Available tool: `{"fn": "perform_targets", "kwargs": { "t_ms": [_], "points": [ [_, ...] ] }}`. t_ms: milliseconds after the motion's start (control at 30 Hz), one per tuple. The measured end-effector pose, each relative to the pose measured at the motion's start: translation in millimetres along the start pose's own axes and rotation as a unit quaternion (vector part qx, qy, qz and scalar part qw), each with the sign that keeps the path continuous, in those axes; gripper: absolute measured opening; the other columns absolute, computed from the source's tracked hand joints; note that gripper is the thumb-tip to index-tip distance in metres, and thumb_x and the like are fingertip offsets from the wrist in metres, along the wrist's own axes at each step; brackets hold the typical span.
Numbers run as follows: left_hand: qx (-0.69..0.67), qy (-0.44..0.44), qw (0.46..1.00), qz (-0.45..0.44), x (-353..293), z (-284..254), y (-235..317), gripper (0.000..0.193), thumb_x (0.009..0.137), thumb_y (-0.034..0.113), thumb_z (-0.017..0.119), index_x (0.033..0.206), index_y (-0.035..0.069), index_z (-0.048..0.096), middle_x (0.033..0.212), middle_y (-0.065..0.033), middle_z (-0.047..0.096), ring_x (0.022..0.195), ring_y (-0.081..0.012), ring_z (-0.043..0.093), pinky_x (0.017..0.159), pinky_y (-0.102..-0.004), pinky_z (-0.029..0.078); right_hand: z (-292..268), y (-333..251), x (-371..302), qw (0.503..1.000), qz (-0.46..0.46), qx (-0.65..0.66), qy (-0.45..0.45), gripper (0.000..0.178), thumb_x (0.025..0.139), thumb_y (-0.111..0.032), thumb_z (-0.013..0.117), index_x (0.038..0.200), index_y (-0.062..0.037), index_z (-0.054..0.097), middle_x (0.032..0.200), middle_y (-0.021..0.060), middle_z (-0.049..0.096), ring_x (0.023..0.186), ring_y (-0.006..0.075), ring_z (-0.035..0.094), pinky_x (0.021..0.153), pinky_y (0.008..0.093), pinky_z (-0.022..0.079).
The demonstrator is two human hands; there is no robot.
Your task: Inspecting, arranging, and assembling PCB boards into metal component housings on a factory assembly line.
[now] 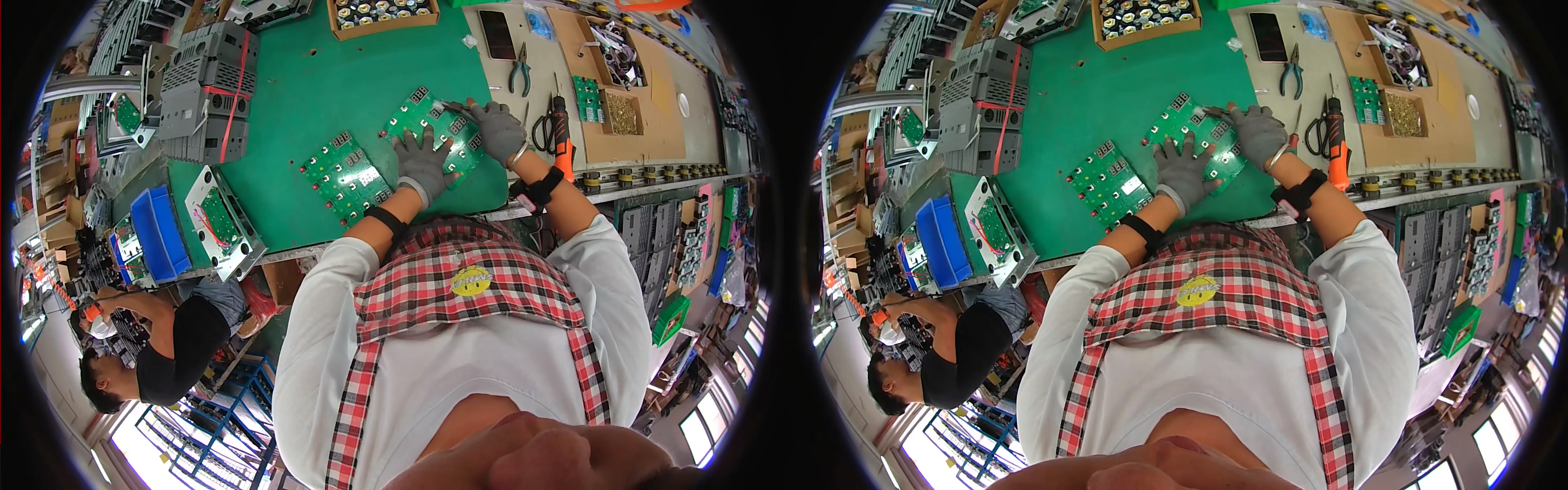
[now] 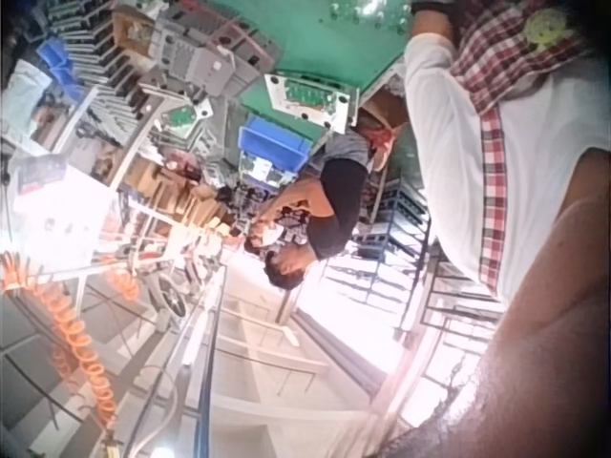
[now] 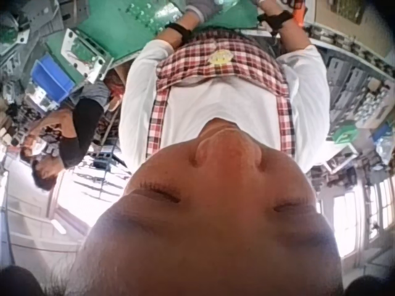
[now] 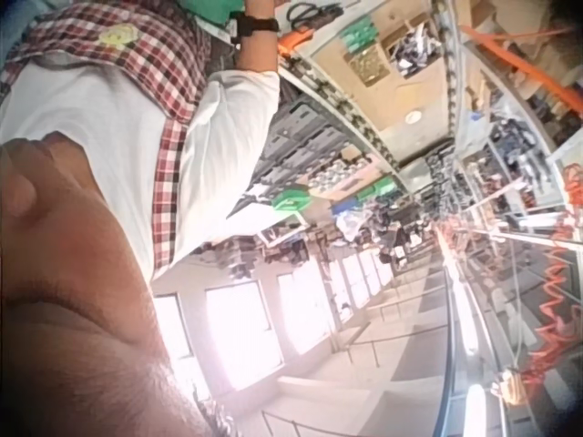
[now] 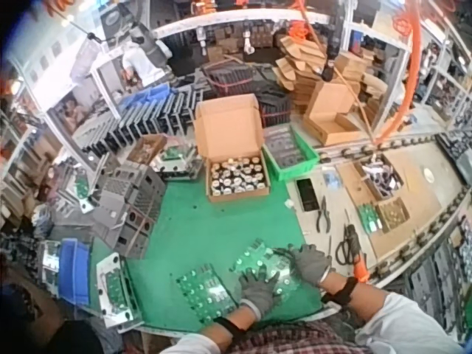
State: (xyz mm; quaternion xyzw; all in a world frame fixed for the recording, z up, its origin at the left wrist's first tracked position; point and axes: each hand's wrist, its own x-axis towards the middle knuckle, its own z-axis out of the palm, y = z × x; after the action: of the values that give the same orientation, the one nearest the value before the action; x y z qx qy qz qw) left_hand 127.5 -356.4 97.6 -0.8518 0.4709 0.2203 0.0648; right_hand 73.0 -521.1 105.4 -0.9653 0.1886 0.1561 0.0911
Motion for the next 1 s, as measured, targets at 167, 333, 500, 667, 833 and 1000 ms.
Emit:
{"fn": "perform_targets", "kwargs": {
  "t_ms": [167, 333, 500, 667, 833, 1000],
  "points": [
    [-0.005, 0.005, 1.000, 0.003, -1, -1, -1, 0.064, 0.076, 0.055, 0.046, 0.131, 0.025, 0.032, 0.137, -0.0134, 0.021, 0.122, -0.0438, 0.020, 0.097, -0.0577, 0.013, 16, 5, 4, 1.000, 0.007, -0.006, 0.018, 0.056, 0.073, -0.006, 0.050, 0.126, -0.0137, 0.035, 0.106, 0.0172, 0.048, 0.099, 0.0329, 0.049, 0.079, 0.0409, 0.045],
    [-0.015, -0.001, 1.000, 0.002, 0, -1, 0, 0.065, 0.076, 0.055, 0.047, 0.131, 0.025, 0.031, 0.137, -0.0134, 0.021, 0.122, -0.0438, 0.019, 0.097, -0.0573, 0.014, -16, -5, -2, 0.993, 0.031, 0.061, -0.096, 0.054, 0.073, -0.007, 0.050, 0.125, -0.0161, 0.036, 0.104, 0.0160, 0.050, 0.097, 0.0319, 0.052, 0.080, 0.0407, 0.045],
    [-0.027, 0.010, 1.000, 0.006, 0, 1, 2, 0.066, 0.075, 0.055, 0.048, 0.132, 0.025, 0.030, 0.137, -0.0134, 0.022, 0.121, -0.0441, 0.021, 0.096, -0.0576, 0.015, -29, -37, -33, 0.974, -0.167, 0.088, -0.123, 0.055, 0.071, -0.016, 0.060, 0.122, -0.0235, 0.040, 0.101, 0.0140, 0.052, 0.094, 0.0318, 0.054, 0.075, 0.0414, 0.046],
    [-0.003, 0.009, 1.000, -0.001, 0, 2, 2, 0.065, 0.075, 0.056, 0.047, 0.131, 0.027, 0.030, 0.137, -0.0133, 0.021, 0.121, -0.0440, 0.022, 0.096, -0.0582, 0.015, -20, -22, 20, 0.993, -0.003, 0.097, -0.064, 0.058, 0.071, -0.014, 0.059, 0.124, -0.0159, 0.036, 0.107, 0.0184, 0.049, 0.096, 0.0328, 0.053, 0.079, 0.0409, 0.045],
    [-0.014, 0.005, 1.000, -0.005, 0, 0, 1, 0.064, 0.075, 0.055, 0.048, 0.131, 0.027, 0.032, 0.138, -0.0132, 0.020, 0.122, -0.0431, 0.021, 0.096, -0.0578, 0.013, 1, -17, 37, 0.997, 0.009, 0.043, -0.058, 0.059, 0.072, -0.012, 0.057, 0.125, -0.0117, 0.033, 0.111, 0.0199, 0.047, 0.103, 0.0346, 0.048, 0.084, 0.0404, 0.043],
    [-0.023, -0.002, 1.000, -0.006, 0, 0, 1, 0.064, 0.075, 0.055, 0.048, 0.130, 0.027, 0.033, 0.138, -0.0129, 0.020, 0.122, -0.0427, 0.020, 0.097, -0.0577, 0.012, -6, -20, 35, 0.999, 0.006, 0.022, -0.038, 0.060, 0.073, -0.013, 0.056, 0.127, -0.0114, 0.030, 0.110, 0.0206, 0.047, 0.102, 0.0352, 0.048, 0.084, 0.0407, 0.043]
  ]
}}
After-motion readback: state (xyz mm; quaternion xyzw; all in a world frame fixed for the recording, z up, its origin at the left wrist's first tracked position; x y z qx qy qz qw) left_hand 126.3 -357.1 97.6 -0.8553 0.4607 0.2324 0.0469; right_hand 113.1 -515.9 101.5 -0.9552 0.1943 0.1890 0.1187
